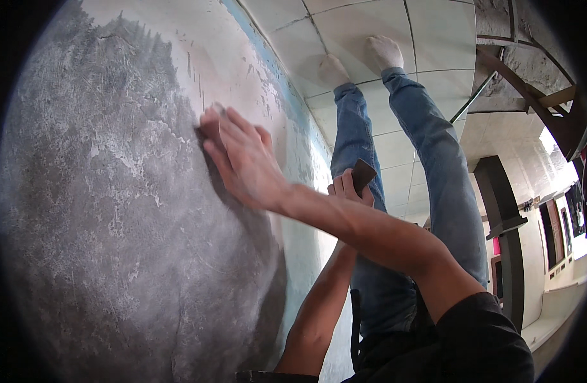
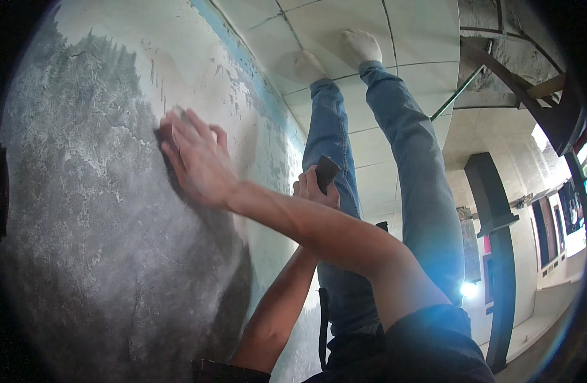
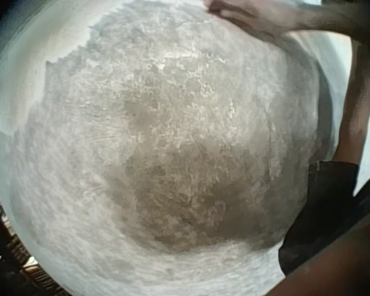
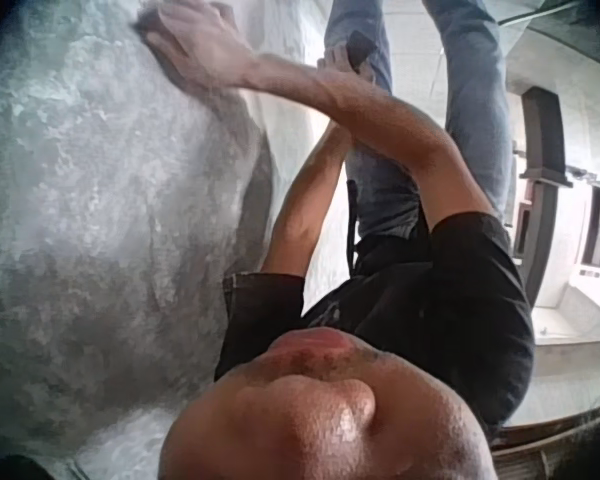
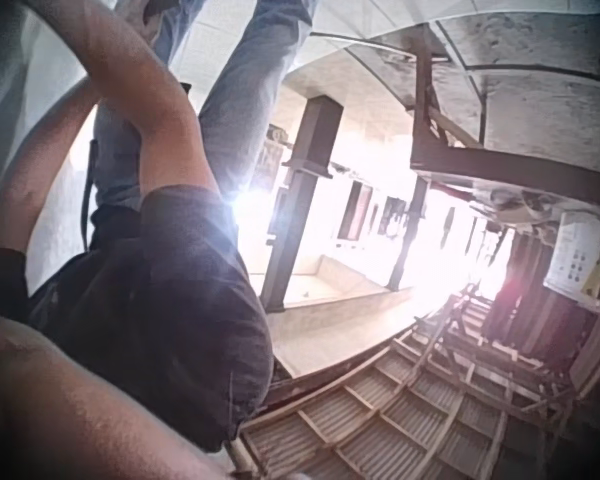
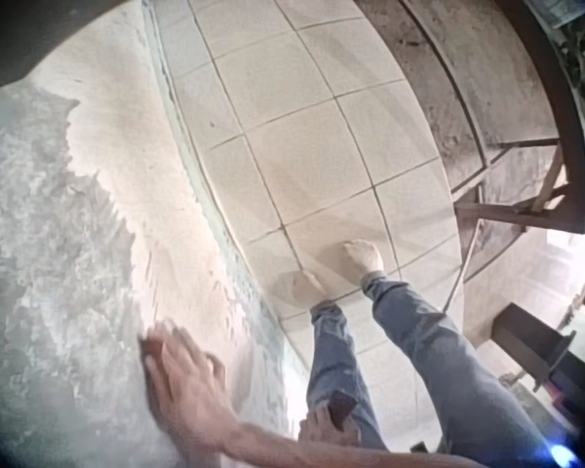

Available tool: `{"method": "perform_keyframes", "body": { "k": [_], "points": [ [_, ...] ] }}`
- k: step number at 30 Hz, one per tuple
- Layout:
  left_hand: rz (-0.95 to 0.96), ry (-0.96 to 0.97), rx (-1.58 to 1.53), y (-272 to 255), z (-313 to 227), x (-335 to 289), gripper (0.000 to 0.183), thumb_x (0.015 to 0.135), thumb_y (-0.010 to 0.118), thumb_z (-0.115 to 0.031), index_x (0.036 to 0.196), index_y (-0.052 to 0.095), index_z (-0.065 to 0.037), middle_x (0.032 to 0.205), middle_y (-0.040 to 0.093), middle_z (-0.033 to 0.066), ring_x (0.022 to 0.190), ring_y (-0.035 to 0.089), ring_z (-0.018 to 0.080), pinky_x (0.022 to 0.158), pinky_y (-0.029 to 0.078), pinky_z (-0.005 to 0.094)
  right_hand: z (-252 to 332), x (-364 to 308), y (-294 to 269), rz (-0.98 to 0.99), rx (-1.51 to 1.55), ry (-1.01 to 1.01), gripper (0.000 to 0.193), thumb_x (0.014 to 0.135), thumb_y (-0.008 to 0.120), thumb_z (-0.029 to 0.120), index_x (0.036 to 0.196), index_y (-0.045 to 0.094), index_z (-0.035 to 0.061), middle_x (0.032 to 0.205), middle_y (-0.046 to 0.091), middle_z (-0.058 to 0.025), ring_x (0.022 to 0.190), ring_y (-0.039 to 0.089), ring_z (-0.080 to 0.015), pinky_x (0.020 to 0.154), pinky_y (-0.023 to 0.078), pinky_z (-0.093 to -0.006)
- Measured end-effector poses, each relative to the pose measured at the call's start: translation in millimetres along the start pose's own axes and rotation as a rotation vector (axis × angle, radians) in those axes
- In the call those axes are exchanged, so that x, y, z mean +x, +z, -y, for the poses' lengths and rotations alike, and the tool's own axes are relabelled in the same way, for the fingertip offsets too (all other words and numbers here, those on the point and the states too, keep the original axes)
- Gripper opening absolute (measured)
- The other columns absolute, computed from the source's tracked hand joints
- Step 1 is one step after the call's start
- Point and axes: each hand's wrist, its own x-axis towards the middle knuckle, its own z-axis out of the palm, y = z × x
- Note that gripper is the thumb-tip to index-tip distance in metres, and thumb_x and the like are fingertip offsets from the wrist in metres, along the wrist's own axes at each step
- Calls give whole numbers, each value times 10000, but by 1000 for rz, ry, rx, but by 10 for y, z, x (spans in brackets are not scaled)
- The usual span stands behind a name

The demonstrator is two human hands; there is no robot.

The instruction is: The person sands and scrapes a wall using sandpaper and a wall scraper to prepare the surface for painting.

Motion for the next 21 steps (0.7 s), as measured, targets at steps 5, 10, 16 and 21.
{"method": "perform_keyframes", "body": {
  "k": [5, 10, 16, 21],
  "points": [
    [-34, 29, 4, 70, 165, 27, 385, 834, 618, -197, 1181, 544, -50, 1057, 609, 170, 971, 581, 390, 842, 485, 499, 218, -303, 84, 18, 168, 81, 466, 1035, 412, 260, 1426, 373, 11, 1480, 399, -192, 1433, 294, -342, 1151, 237, -512],
    [-17, 11, 25, 3, 69, 36, 375, 833, 618, -201, 1173, 556, -55, 1050, 608, 165, 955, 585, 380, 830, 486, 485, 55, 39, 11, 19, 51, 0, 474, 1042, 378, 271, 1421, 370, -12, 1486, 386, -198, 1428, 305, -339, 1160, 236, -521],
    [8, 31, 44, 38, 206, 59, 394, 828, 636, -204, 1184, 555, -55, 1058, 614, 161, 969, 586, 378, 829, 489, 485, 171, -356, 79, 53, 276, 18, 459, 1042, 391, 228, 1405, 392, -53, 1489, 365, -228, 1443, 272, -348, 1183, 227, -525],
    [-64, 77, 87, 75, 137, 22, 420, 831, 626, -237, 1198, 551, -46, 1044, 616, 152, 950, 586, 375, 837, 492, 479, -78, 262, -15, 16, 206, 2, 385, 1018, 426, 184, 1309, 453, -66, 1415, 427, -246, 1361, 380, -400, 1161, 278, -528]
  ]
}}
